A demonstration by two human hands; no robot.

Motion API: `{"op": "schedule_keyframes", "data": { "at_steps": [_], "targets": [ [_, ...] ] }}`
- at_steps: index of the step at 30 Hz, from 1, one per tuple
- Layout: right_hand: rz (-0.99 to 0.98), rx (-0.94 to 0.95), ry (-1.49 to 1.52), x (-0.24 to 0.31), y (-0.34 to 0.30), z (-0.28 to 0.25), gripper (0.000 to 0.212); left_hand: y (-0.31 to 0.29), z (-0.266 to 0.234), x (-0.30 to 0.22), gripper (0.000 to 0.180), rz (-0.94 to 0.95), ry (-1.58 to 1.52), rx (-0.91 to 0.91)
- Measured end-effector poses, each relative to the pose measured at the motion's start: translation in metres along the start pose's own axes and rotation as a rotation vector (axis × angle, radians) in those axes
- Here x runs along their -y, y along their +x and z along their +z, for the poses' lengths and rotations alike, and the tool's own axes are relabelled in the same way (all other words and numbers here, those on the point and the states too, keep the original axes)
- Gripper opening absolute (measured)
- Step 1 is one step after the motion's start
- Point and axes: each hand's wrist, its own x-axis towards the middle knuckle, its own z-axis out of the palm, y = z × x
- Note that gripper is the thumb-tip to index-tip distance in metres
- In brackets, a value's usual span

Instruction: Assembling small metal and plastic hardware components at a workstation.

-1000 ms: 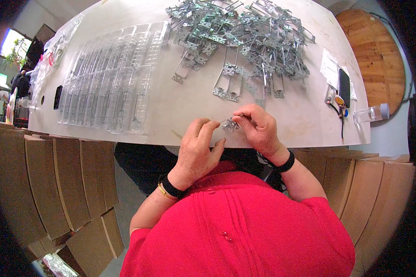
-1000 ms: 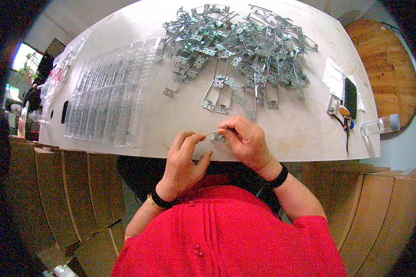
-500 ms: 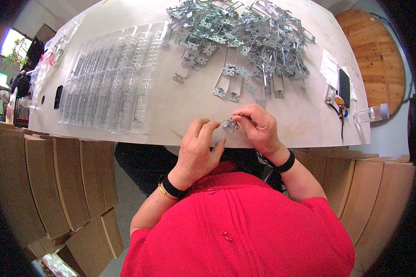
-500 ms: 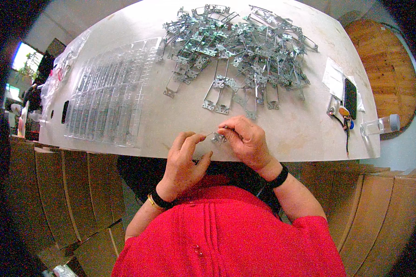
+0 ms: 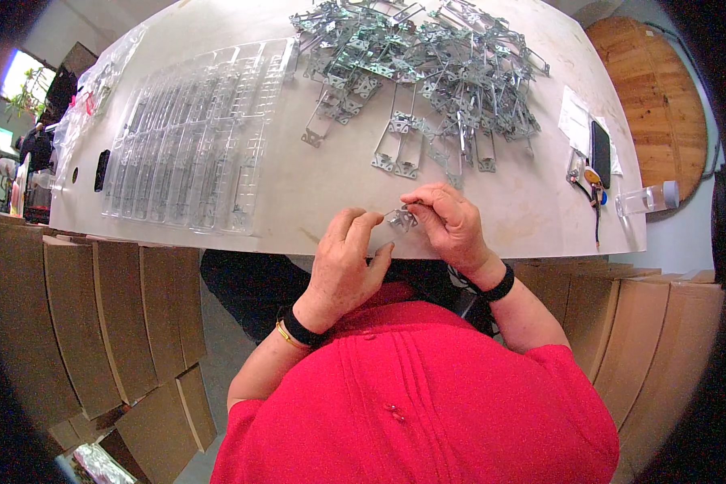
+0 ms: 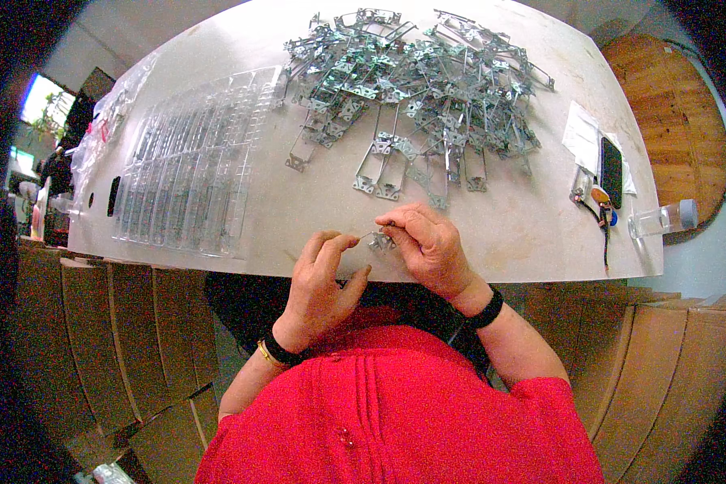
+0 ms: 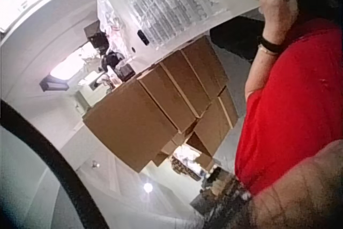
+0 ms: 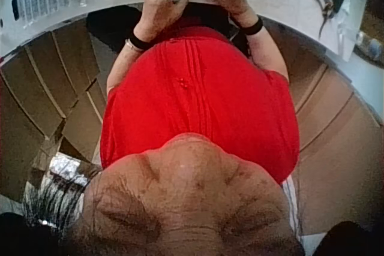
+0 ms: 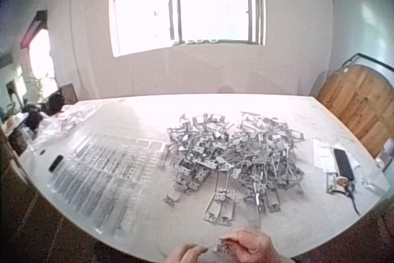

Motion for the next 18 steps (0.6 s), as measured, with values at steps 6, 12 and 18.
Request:
{"op": "schedule_keyframes", "data": {
  "at_steps": [6,12,18],
  "targets": [
    [0.031,0.013,0.012,-0.0019,-0.0026,-0.0001,0.016,-0.0010,0.0006,0.0004,0.046,-0.004,0.002,-0.002],
    [0.065,0.021,0.012,-0.0021,-0.0018,-0.0014,0.013,-0.0009,0.0014,0.0015,0.046,0.008,0.004,-0.006],
    [0.019,0.001,0.014,-0.0023,-0.0016,0.0010,0.012,-0.0005,0.0008,0.0007,0.046,0.006,-0.003,-0.007]
  ]
}}
